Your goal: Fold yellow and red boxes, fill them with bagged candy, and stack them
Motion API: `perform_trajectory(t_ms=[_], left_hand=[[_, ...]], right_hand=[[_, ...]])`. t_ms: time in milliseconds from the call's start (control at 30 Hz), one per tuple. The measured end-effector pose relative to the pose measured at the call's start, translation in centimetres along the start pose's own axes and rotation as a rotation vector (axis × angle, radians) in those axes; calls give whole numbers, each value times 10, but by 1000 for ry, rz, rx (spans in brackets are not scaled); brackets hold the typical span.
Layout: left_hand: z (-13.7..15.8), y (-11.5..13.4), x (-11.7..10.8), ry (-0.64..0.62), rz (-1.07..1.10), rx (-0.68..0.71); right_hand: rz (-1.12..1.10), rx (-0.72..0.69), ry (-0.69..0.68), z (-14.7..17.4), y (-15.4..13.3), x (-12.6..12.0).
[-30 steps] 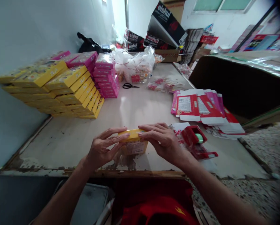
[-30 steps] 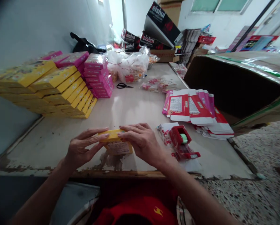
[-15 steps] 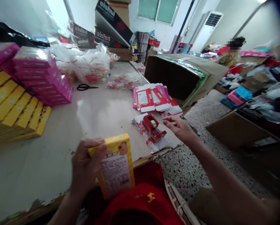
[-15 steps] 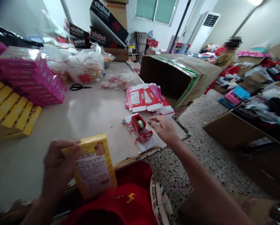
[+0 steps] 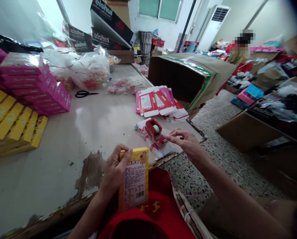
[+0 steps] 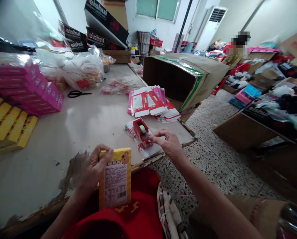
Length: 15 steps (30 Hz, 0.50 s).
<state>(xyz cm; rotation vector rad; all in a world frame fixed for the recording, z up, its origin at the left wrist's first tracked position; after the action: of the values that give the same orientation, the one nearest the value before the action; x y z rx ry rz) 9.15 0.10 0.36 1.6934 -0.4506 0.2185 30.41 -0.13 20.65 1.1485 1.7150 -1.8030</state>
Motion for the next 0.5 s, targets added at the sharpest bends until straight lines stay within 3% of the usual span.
perform_trajectory(t_ms=[100,167,333,500], left_hand=[[-6,1,10,-66,89,-33],[-8,3,17,-117,127,-27],[-8,5,30,-204,166,-35],[-12,2,41,-242,210,-32]], right_hand=[[-186,256,-55,21,32,3],[-260,350,-71,27,51,9],[-216,275,-43,8,69,17],[-52,212,10,8,72,-6]])
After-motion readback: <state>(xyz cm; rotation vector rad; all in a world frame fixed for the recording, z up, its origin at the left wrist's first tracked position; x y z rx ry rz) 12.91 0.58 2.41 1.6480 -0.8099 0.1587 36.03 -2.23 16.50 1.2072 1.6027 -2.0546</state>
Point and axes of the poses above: each hand's wrist, its own z-axis away from the middle knuckle, its own x-axis out of the palm, y = z × x, the point moved 7 cm from there along -z, towards the middle knuckle, and after that the axes turned 7 degrees about x, right-handed, at the moved point
